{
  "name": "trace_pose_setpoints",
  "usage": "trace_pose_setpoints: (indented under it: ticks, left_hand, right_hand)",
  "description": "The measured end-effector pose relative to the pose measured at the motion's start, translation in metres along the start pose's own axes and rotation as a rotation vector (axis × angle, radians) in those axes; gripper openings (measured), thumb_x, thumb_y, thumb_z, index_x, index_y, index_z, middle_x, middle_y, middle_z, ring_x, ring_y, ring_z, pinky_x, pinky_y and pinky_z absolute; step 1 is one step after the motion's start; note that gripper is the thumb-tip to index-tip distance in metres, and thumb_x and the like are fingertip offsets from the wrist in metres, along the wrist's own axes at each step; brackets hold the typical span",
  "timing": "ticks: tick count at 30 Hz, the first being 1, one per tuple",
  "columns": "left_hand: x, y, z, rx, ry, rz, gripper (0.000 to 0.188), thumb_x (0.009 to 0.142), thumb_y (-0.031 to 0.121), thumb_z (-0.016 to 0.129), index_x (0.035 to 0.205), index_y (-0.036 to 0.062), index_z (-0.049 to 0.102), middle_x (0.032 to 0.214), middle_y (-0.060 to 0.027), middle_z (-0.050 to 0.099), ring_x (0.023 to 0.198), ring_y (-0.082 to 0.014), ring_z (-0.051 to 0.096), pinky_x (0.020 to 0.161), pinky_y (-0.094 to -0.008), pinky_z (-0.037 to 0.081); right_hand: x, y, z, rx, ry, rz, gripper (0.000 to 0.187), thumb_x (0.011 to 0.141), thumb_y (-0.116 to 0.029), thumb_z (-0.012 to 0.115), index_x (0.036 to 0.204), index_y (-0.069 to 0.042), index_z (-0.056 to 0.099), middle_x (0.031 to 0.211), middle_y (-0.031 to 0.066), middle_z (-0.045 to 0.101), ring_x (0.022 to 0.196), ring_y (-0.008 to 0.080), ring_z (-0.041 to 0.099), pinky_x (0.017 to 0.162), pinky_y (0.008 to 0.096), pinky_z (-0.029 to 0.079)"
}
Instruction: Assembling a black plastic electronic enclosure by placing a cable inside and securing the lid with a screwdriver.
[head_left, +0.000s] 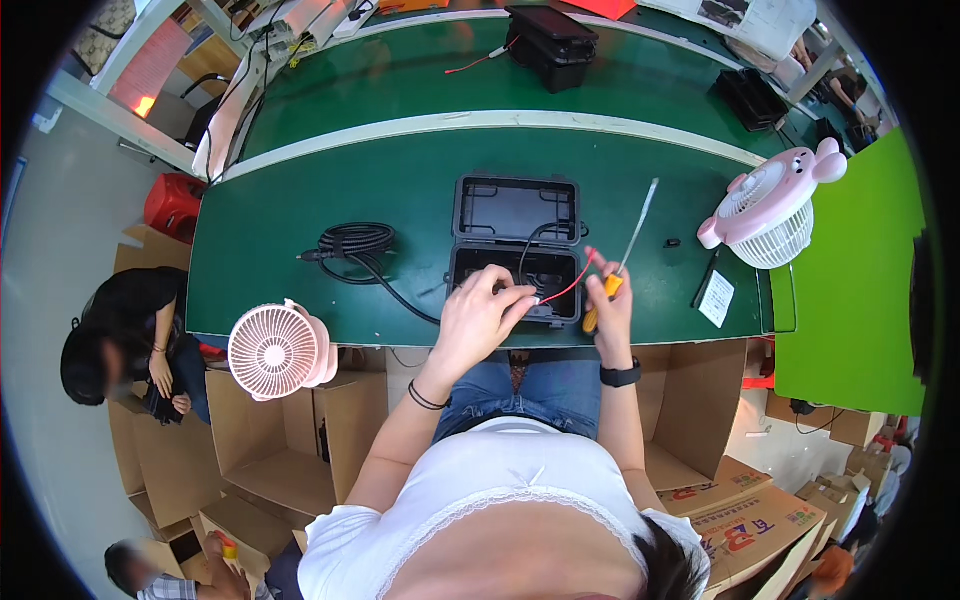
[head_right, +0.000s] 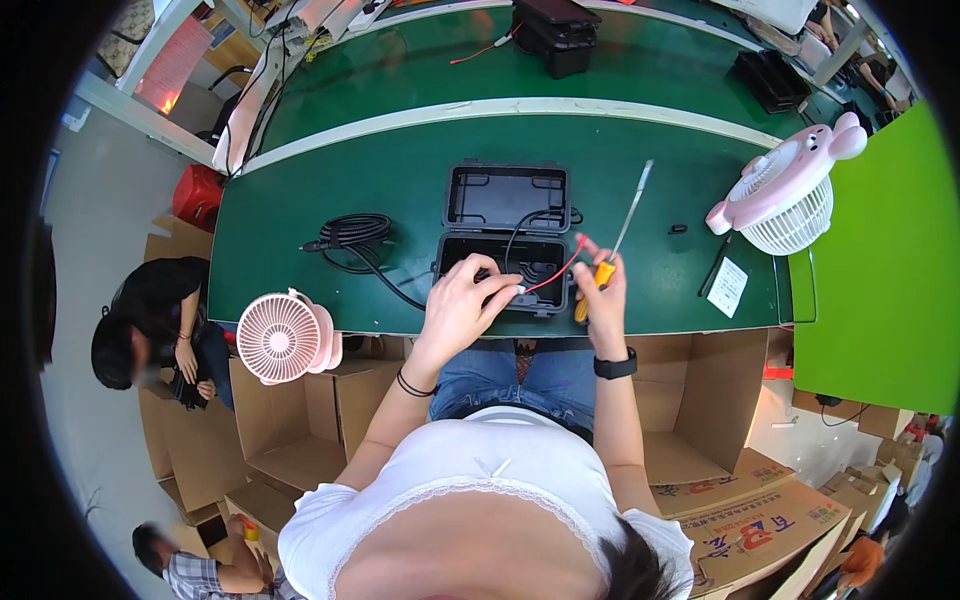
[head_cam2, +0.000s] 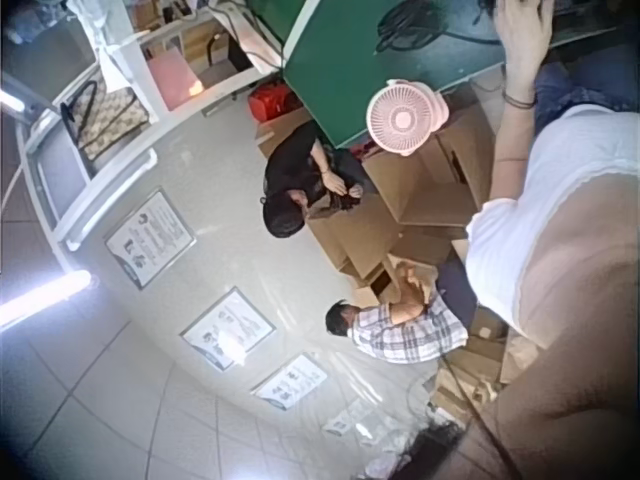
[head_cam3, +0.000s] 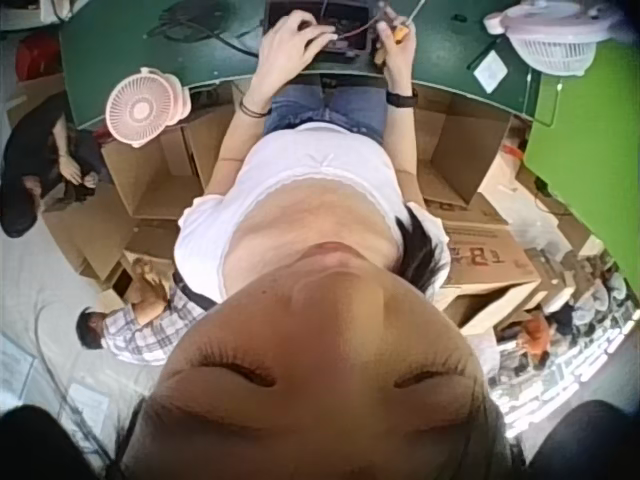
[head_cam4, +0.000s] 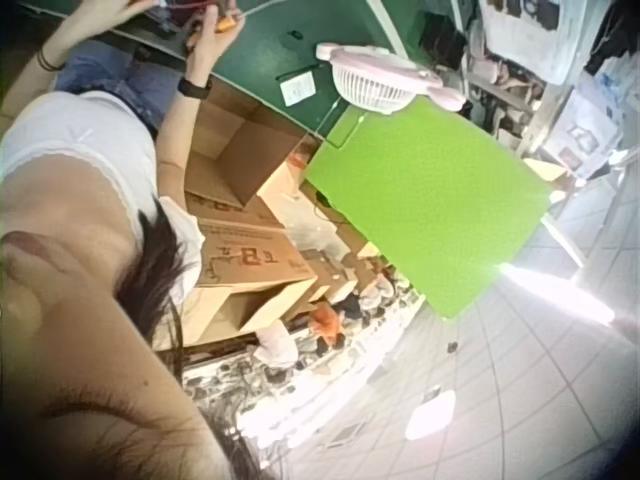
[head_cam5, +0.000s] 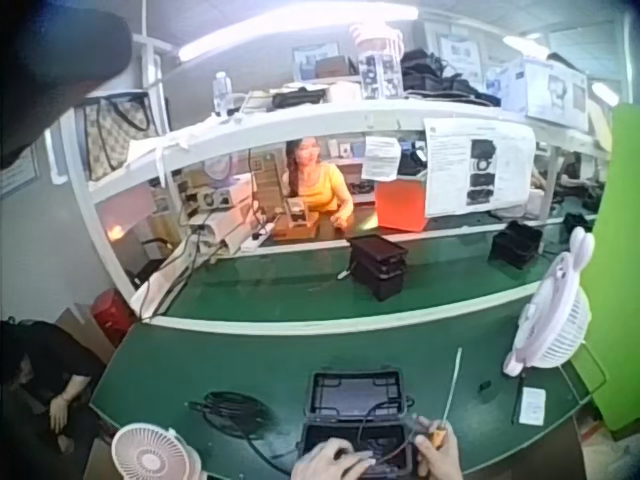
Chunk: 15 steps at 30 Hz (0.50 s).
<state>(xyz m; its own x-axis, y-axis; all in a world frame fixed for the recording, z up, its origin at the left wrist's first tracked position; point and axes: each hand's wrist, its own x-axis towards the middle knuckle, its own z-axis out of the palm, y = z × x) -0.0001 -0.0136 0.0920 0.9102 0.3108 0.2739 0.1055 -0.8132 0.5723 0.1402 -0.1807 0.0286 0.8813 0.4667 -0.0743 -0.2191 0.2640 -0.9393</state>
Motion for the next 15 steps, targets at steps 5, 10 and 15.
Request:
trace_pose_setpoints:
  ticks: [5,10,15]
  left_hand:
    - [-0.011,-0.007,0.015,-0.082,0.212,-0.121,0.011,0.081,0.012,0.074,0.093,0.0118,0.075,0.088,-0.0039,0.055,0.078,-0.0233,0.057,0.066,-0.0388,0.049]
    - [-0.009,-0.003,0.006,0.116,0.221,0.104,0.012,0.080,0.025,0.075,0.091,0.0192,0.076,0.090,0.0034,0.060,0.084,-0.0201,0.049,0.073,-0.0344,0.041]
    - [-0.016,-0.002,0.013,0.321,0.199,0.108,0.024,0.078,0.043,0.074,0.078,0.0191,0.075,0.096,0.0076,0.064,0.086,-0.0194,0.049,0.076,-0.0369,0.035]
  right_hand:
    - [0.035,-0.028,0.001,-0.120,-0.002,-0.190,0.026,0.089,-0.006,0.069,0.100,-0.013,0.046,0.126,0.0107,0.060,0.072,0.0010,0.051,0.057,0.0145,0.043]
    - [0.079,-0.033,0.017,-0.355,0.001,-0.191,0.032,0.087,-0.018,0.075,0.096,-0.008,0.046,0.131,0.0107,0.059,0.071,0.0030,0.050,0.055,0.0191,0.045]
    - [0.112,-0.024,0.024,-0.519,-0.083,-0.080,0.037,0.085,-0.027,0.078,0.098,-0.008,0.050,0.128,0.0130,0.062,0.079,0.0092,0.058,0.058,0.0229,0.048]
